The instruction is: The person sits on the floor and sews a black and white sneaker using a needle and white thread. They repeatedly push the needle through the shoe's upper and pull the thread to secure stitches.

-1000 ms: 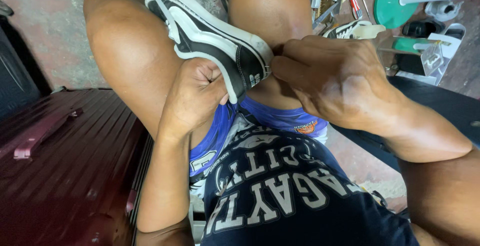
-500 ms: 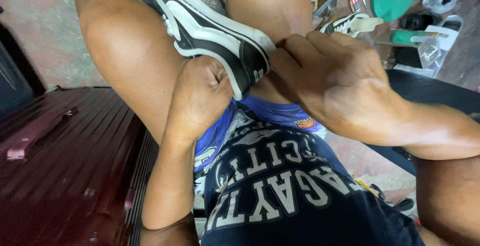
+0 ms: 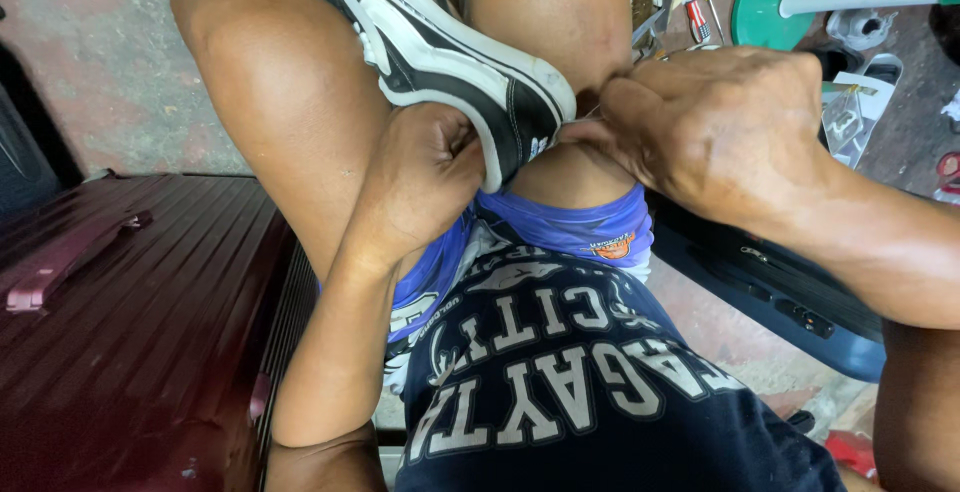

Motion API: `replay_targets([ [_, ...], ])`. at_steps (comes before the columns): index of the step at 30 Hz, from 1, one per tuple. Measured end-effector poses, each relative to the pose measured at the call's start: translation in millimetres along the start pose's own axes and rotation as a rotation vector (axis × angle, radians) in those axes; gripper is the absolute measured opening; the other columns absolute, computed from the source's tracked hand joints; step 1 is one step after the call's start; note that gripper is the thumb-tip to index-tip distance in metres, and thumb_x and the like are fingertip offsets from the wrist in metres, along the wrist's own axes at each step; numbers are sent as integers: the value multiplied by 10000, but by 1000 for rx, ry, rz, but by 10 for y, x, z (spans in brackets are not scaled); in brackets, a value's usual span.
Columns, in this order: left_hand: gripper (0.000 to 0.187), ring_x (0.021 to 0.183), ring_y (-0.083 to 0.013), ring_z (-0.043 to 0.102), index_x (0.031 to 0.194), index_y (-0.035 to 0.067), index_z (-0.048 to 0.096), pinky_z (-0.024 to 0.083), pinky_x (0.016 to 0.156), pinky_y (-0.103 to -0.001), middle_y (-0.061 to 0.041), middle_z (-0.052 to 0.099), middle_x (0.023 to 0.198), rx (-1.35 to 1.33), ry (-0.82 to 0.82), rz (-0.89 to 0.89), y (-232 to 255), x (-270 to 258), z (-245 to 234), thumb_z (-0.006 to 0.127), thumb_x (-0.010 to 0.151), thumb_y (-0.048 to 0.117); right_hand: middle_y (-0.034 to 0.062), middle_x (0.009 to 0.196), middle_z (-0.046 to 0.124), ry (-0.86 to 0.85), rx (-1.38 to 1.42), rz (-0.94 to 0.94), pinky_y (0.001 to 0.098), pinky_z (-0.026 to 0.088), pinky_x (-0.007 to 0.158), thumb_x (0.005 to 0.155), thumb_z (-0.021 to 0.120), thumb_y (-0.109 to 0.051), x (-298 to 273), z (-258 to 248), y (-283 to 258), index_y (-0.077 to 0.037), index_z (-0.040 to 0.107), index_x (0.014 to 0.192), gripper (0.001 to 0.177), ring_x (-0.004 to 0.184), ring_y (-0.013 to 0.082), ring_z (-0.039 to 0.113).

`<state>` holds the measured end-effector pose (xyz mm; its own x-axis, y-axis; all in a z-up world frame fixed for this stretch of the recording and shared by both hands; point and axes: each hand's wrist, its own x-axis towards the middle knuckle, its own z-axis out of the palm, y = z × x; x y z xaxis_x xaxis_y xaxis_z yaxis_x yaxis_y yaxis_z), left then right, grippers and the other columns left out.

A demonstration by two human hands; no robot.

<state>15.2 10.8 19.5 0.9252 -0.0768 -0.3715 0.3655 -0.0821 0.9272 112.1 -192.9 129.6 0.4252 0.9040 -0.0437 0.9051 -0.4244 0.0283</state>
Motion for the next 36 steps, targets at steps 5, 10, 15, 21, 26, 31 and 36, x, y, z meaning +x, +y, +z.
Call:
replay_targets([
  [5,133,625,-84,590,907,2,706,493,568,-289,-11,673,696,-143,6,69,-79,7,44,576,924,24,27,568,592,-31,-24,75,333,443,468,889,738,-593,-25,62,119,-148,678,686,493,520,211,621],
  [10,193,656,-75,558,1087,-7,686,487,543,-241,-52,632,857,-302,9,-24,5,-114,0,522,986,8,36,559,599,-96,122,81,339,441,474,889,765,-457,-102,87,235,-113,672,641,434,493,208,599],
  [15,161,690,-63,637,1145,-11,644,537,559,-186,-73,612,1202,-323,310,84,138,-389,30,574,1000,5,49,700,596,-74,121,178,318,449,598,1051,730,-353,-278,-45,384,-93,679,812,357,642,227,615],
  [21,208,787,-102,628,1177,45,668,523,627,-206,-74,595,1197,235,553,407,337,-577,116,761,992,38,84,611,580,-55,280,173,400,426,516,877,844,-321,-234,24,241,-54,647,678,387,570,297,594],
  [26,299,836,-160,635,1124,76,687,553,710,-287,-77,590,1173,537,438,647,508,-408,191,857,901,179,93,648,592,24,358,130,403,447,529,837,848,-293,-148,14,187,-44,703,775,296,588,306,602],
  [31,96,875,-160,655,1102,103,703,550,728,-278,-32,688,1088,529,399,617,478,-308,227,750,1018,106,37,770,652,52,432,104,326,515,636,925,851,-323,-154,67,161,-88,714,854,281,709,230,671],
  [36,21,671,-34,554,1105,73,628,443,597,-171,-22,632,846,20,281,403,266,-287,103,636,1103,93,38,910,680,169,773,-53,310,554,619,789,907,-328,-27,282,114,-96,750,947,322,735,194,689],
])
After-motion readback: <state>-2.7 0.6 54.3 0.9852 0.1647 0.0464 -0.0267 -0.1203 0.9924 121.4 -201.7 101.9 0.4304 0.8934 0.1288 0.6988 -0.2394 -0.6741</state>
